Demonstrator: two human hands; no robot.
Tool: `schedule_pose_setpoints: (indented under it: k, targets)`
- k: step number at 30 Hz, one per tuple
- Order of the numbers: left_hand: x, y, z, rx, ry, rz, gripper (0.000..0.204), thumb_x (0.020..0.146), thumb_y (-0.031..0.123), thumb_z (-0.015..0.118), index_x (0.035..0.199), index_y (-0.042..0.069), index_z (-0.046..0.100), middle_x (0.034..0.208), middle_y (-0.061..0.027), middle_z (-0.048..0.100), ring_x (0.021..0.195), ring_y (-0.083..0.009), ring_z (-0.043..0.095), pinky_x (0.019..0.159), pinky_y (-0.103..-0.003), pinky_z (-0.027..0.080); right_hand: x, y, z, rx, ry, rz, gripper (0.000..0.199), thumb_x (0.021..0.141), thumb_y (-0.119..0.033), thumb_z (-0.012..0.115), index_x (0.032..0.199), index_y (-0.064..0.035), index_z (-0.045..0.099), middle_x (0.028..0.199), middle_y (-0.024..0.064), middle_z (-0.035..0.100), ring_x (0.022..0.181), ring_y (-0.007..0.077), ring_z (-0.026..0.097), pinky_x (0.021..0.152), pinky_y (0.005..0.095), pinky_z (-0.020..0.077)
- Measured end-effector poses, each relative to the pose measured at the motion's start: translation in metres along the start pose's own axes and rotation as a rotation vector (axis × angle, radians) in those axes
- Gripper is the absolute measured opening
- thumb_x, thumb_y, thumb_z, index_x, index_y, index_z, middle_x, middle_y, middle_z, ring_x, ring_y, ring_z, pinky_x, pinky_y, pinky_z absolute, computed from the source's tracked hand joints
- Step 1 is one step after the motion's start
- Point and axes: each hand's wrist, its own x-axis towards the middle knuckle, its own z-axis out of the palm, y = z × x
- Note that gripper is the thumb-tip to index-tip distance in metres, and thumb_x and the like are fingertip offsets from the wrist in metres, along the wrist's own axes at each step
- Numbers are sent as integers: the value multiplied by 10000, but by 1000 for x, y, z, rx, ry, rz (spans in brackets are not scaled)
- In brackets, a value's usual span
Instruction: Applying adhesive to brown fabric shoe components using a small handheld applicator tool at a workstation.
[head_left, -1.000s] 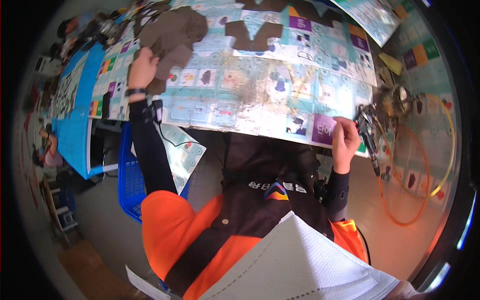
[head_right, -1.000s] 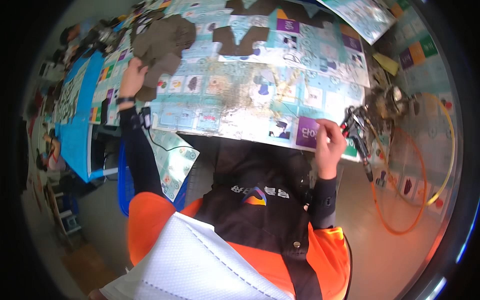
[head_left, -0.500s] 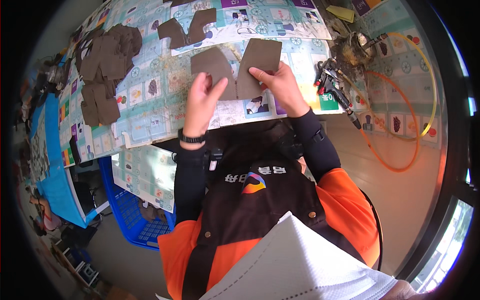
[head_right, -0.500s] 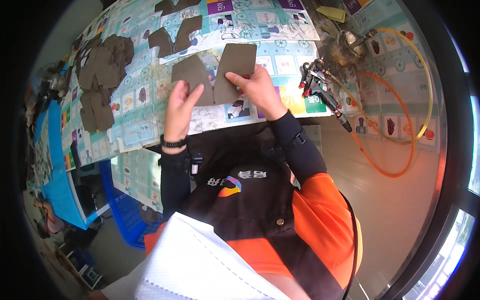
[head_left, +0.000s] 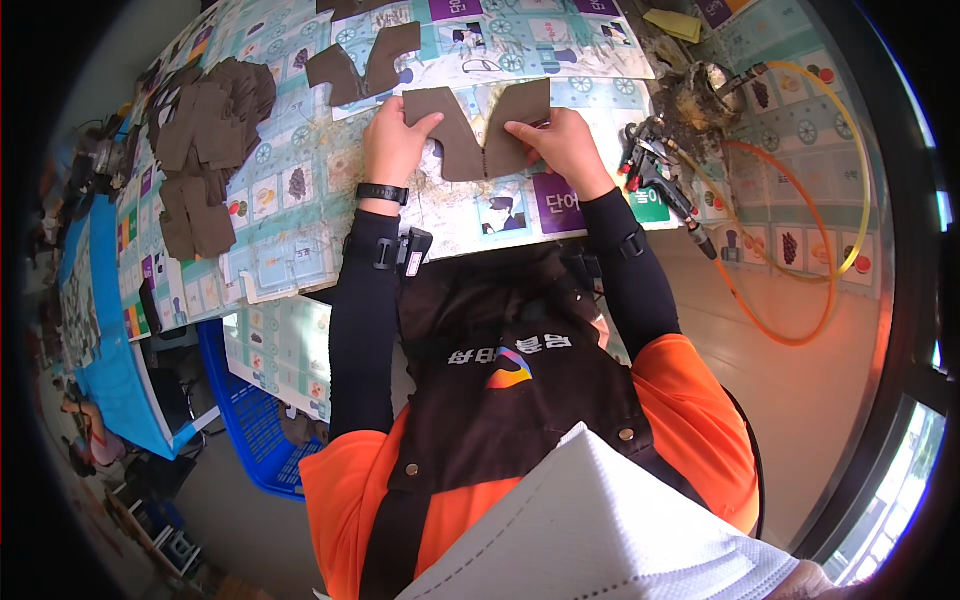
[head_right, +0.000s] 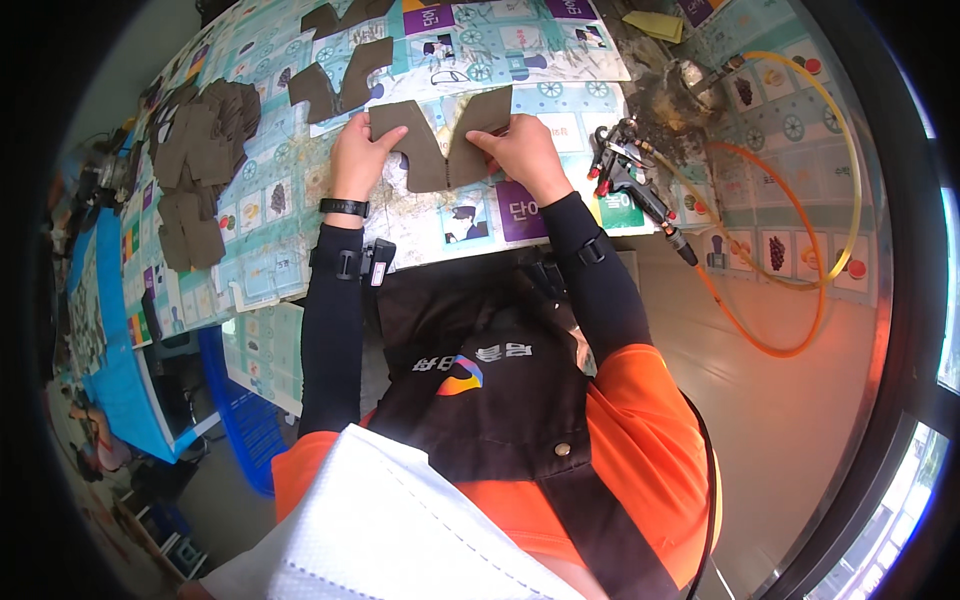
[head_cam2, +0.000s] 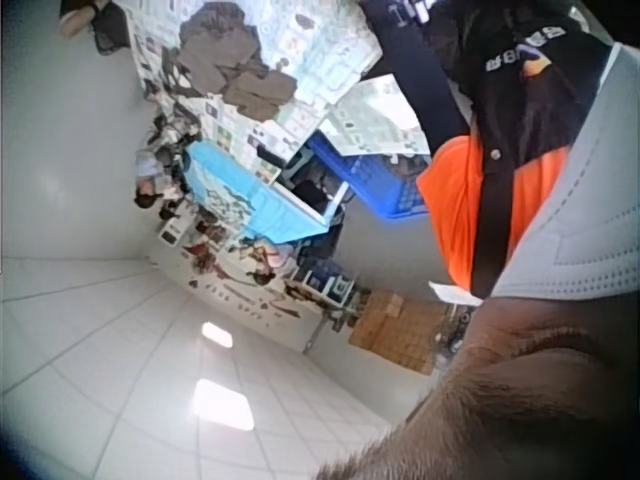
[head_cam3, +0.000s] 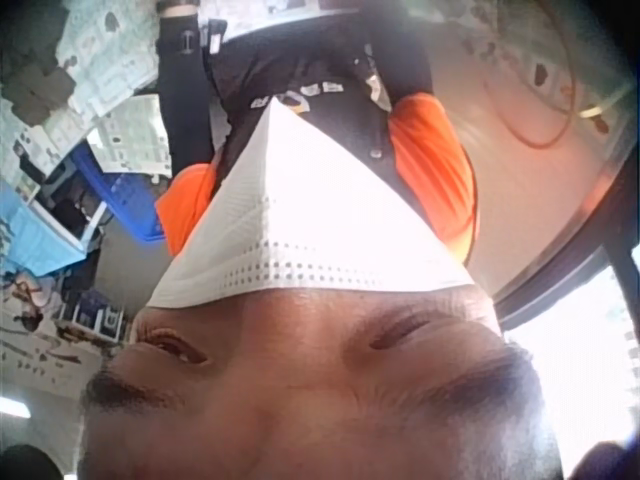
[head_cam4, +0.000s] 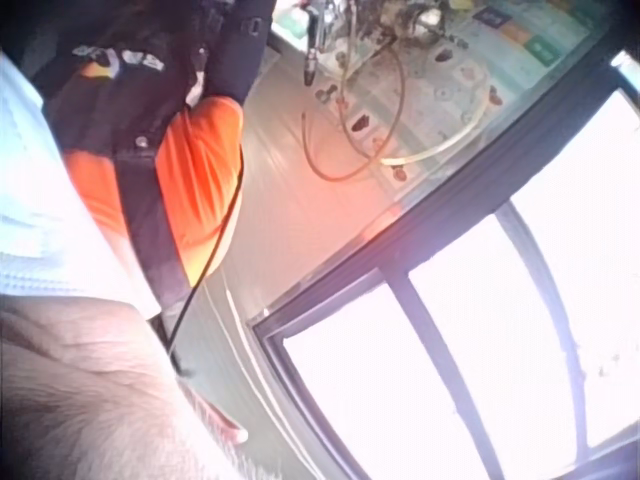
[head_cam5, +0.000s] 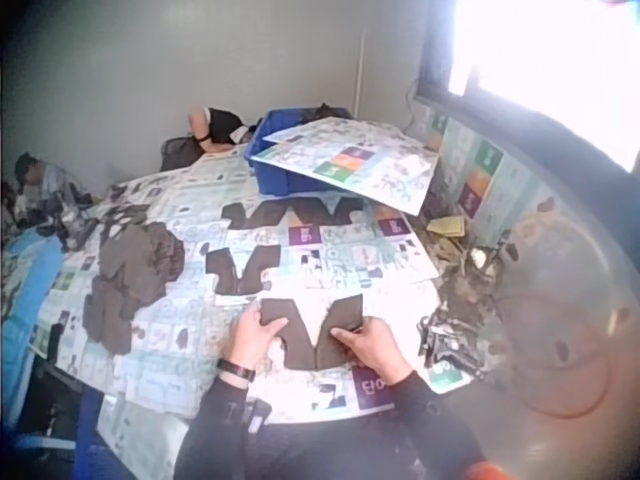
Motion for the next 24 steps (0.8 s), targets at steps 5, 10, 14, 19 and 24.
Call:
schedule_pose_setpoints:
  k: [5, 10, 14, 19, 24]
  targets:
    - [-6, 26, -7, 261, -16, -51, 595, 753, 345, 832, 1121, -52, 586, 962, -216, 662, 929, -413, 636, 800, -436, 515, -7, 5, -5, 48, 61, 1, 390, 838, -278, 758, 919, 76, 614, 613, 127, 665, 458, 190, 642, 439, 307, 491]
    - [-28, 44, -33, 308, 255, 221, 496, 848, 307, 764, 1194, 1, 583, 934, -133, 611, 853, -309, 611, 762, -394, 494, -48, 9, -48, -420, 390, -170, 423, 820, -269, 760, 1061, 28, 579, 719, 163, 672, 683, 356, 663, 635, 414, 520]
    - [-69, 36, -66, 155, 226, 144, 315, 883, 135, 714, 1168, 41, 618, 863, -44, 583, 659, -134, 470, 612, -275, 419, -91, 46, -104, -734, 405, -233, 512, 743, -22, 679, 1222, 37, 510, 1159, 230, 539, 1115, 407, 515, 939, 452, 452]
    - [-111, 26, -66, 64, 251, -74, 197, 891, 82, 656, 1084, 46, 643, 874, -92, 586, 741, -230, 549, 645, -346, 442, -98, 72, -126, -920, 287, -209, 681, 687, 39, 639, 1335, 33, 427, 1280, 233, 480, 1236, 403, 440, 1040, 442, 403]
    - [-122, 19, -59, 148, 325, 17, 138, 892, 46, 620, 1025, 49, 658, 885, -96, 605, 755, -258, 572, 662, -358, 458, -77, 59, -115, -970, 185, -199, 621, 672, 82, 584, 1281, 25, 476, 1255, 219, 505, 1217, 402, 459, 998, 450, 419]
